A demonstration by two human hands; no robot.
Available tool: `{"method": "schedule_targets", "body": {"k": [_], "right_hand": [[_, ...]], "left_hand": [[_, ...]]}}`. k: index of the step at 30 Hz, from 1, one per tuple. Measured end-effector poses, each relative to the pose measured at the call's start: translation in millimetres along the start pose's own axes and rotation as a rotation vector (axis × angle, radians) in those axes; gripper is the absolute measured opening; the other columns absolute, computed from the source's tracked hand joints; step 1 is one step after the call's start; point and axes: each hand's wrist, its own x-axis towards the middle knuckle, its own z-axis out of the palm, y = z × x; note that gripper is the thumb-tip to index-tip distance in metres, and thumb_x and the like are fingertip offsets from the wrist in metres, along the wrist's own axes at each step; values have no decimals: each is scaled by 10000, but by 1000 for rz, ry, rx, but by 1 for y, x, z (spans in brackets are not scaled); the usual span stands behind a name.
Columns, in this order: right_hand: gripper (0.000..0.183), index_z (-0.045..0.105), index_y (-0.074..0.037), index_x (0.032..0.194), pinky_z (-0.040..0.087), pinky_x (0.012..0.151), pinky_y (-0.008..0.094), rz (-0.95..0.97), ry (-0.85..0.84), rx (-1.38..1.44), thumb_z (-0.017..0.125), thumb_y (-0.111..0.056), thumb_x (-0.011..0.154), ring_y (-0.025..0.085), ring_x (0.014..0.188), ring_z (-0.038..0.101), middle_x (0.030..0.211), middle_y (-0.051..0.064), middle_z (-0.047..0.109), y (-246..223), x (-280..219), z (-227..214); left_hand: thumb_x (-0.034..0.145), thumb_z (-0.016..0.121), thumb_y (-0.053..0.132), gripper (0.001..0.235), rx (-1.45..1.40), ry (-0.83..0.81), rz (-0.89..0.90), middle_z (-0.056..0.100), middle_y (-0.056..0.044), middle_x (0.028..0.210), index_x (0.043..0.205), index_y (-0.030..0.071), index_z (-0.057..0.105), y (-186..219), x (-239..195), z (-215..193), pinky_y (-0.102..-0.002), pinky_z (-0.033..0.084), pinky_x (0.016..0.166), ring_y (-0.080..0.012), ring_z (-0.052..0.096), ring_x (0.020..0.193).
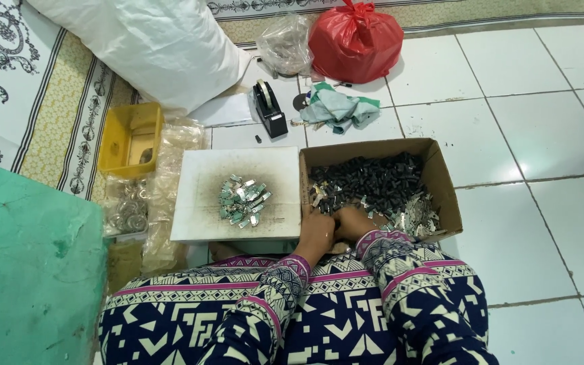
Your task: Organizing and sorting small metal components from a box onto a flat board on the floor.
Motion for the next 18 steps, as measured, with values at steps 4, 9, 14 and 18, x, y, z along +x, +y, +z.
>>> {"method": "schedule_targets", "body": {"k": [4, 9, 14, 18], "right_hand": [[328, 816, -90, 994, 582, 891, 462, 51, 65, 128, 791, -261, 715, 384, 1057, 730, 994, 148, 801, 20, -1, -7], [304, 807, -13, 1050, 616, 797, 388, 97, 228, 870, 781, -16, 746, 290, 931, 741, 957, 185, 790, 17, -9, -21], [351, 757, 78, 1064, 611, 778, 360, 129, 284, 1182, 841, 49, 724, 265, 891, 703, 889, 160, 700, -5, -29, -40], [377, 761, 81, 1086, 618, 767, 386, 78, 258, 1236, 845, 97, 719, 277, 854, 716, 869, 180, 699, 3, -23, -37]], "left_hand": [[707, 738, 86, 66, -65, 359, 40, 610, -82, 550, 728, 68, 678, 4, -2, -12, -425, 397, 837, -255, 624, 632], [916, 709, 164, 225, -551, 304, -173, 759, -77, 933, 1136, 118, 686, 1, -2, -29, -444, 450, 927, -272, 722, 928], [904, 775, 160, 329, -952, 342, -266, 779, -167, 980, 1223, 99, 722, -7, -2, -42, -421, 582, 807, -343, 746, 942], [871, 820, 258, 250, -1074, 325, -272, 790, -122, 931, 1101, 161, 798, -16, 0, -40, -391, 584, 810, -303, 754, 928]]}}
